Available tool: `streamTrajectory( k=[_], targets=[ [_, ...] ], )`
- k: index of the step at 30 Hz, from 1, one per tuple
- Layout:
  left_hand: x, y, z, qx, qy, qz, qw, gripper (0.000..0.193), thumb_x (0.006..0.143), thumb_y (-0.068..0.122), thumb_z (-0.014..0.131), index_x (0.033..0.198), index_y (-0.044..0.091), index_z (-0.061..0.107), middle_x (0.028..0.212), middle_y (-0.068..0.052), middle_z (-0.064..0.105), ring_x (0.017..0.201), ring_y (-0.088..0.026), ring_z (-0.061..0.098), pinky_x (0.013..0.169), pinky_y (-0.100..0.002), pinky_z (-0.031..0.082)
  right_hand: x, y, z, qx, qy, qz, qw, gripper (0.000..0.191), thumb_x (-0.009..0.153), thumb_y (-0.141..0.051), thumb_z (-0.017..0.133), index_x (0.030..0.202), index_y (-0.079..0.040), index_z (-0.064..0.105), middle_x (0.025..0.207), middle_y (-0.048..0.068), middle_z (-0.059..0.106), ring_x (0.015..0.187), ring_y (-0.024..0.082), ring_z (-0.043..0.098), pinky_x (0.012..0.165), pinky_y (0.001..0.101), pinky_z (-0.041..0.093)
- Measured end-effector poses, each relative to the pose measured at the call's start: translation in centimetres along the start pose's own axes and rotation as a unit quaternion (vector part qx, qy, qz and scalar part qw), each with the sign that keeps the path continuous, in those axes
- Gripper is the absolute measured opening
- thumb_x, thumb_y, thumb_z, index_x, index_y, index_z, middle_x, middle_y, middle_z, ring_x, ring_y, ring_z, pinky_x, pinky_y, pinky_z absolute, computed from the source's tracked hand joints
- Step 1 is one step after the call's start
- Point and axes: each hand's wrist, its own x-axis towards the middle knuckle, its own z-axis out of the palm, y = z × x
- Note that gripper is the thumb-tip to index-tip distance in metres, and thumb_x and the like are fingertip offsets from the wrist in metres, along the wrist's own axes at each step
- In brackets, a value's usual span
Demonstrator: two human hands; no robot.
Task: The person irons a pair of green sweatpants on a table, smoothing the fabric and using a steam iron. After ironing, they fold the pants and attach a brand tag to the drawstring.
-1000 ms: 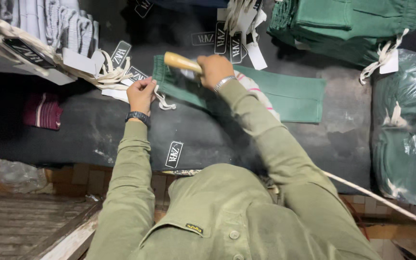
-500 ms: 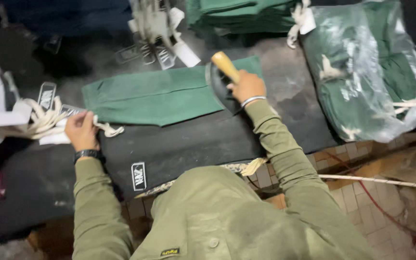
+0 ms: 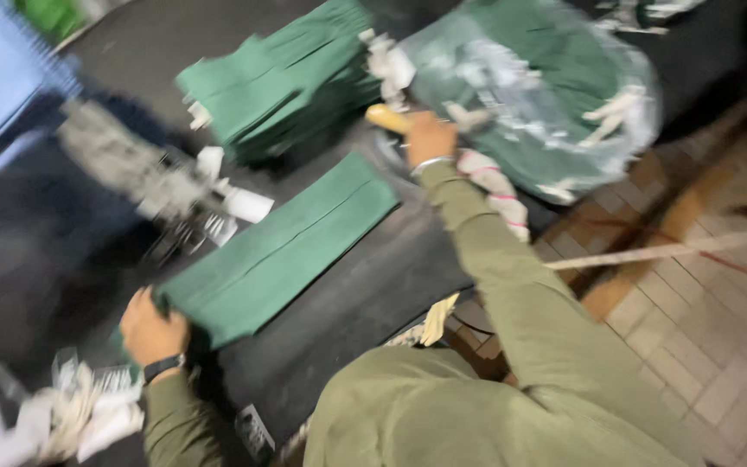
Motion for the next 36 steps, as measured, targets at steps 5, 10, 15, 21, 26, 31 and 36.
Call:
streamTrajectory(
  k=[5, 10, 15, 21, 26, 31, 36],
  targets=[
    [4.3, 0.0, 0.8, 0.148, -0.263, -0.110, 0.947, 0.070, 0.086, 0.024, 0.069, 0.154, 0.025, 0.055, 0.153, -0.012, 0.057, 0.137, -0.038, 0.053, 0.105, -0.058, 0.046, -3.7, -6.5, 0.1, 0.001, 0.107, -0.275, 0.956, 0.027, 0.101, -0.020, 0.055, 0.128, -0.018, 0.061, 0.126, 0.006, 0.061, 0.121, 0.032, 0.057, 0.089, 0.0563, 0.049],
    [3.8, -2.0, 0.7, 0.181, -0.233, -0.083, 0.952, 0.066, 0.081, 0.033, 0.077, 0.145, 0.028, 0.064, 0.140, -0.017, 0.059, 0.125, -0.043, 0.055, 0.097, -0.052, 0.051, -5.2, -12.1, 1.5, 0.082, 0.054, -0.197, 0.975, 0.035, 0.089, -0.022, 0.055, 0.122, -0.015, 0.067, 0.116, 0.007, 0.065, 0.116, 0.031, 0.058, 0.102, 0.0588, 0.039],
    [1.4, -4.8, -1.3, 0.071, -0.052, 0.069, 0.994, 0.041, 0.083, 0.025, 0.076, 0.119, 0.008, 0.068, 0.134, -0.013, 0.061, 0.124, -0.038, 0.056, 0.108, -0.047, 0.047, -1.9, -10.6, 0.0, 0.051, -0.094, -0.244, 0.964, 0.017, 0.077, -0.024, 0.069, 0.090, -0.017, 0.077, 0.106, 0.008, 0.067, 0.121, 0.037, 0.056, 0.098, 0.0588, 0.038],
    [-3.6, -6.7, -5.5, 0.038, 0.283, 0.115, 0.951, 0.008, 0.092, 0.009, 0.072, 0.097, 0.004, 0.069, 0.127, -0.011, 0.065, 0.128, -0.040, 0.055, 0.117, -0.050, 0.041, -2.6, -6.7, -3.1, 0.280, 0.044, -0.272, 0.919, 0.015, 0.068, -0.017, 0.068, 0.081, -0.011, 0.062, 0.092, 0.013, 0.066, 0.113, 0.040, 0.064, 0.094, 0.0559, 0.045],
    [-8.5, -5.1, -3.7, 0.066, 0.232, -0.020, 0.970, 0.027, 0.079, 0.004, 0.079, 0.104, 0.015, 0.075, 0.154, -0.020, 0.046, 0.141, -0.044, 0.040, 0.120, -0.051, 0.037, -7.4, -6.3, -1.5, 0.227, 0.182, -0.301, 0.908, 0.030, 0.074, -0.009, 0.069, 0.103, -0.012, 0.071, 0.108, 0.004, 0.066, 0.110, 0.029, 0.059, 0.098, 0.0478, 0.037],
    [-11.9, -5.3, -1.1, -0.023, 0.025, -0.069, 0.997, 0.032, 0.083, 0.004, 0.079, 0.112, 0.014, 0.072, 0.165, -0.017, 0.039, 0.149, -0.040, 0.035, 0.126, -0.050, 0.034, -11.9, -4.4, 2.6, 0.189, 0.050, -0.294, 0.936, 0.027, 0.073, -0.009, 0.071, 0.100, -0.013, 0.071, 0.105, 0.006, 0.063, 0.111, 0.031, 0.057, 0.094, 0.0495, 0.039],
    [-11.9, -7.3, -0.5, -0.222, 0.165, -0.271, 0.922, 0.036, 0.095, 0.013, 0.066, 0.130, 0.006, 0.067, 0.142, -0.019, 0.061, 0.126, -0.034, 0.062, 0.113, -0.043, 0.049, -14.1, -3.1, 5.4, 0.210, 0.082, -0.109, 0.968, 0.025, 0.082, -0.004, 0.066, 0.104, -0.013, 0.071, 0.114, 0.006, 0.064, 0.109, 0.035, 0.058, 0.094, 0.0485, 0.047]
  ],
)
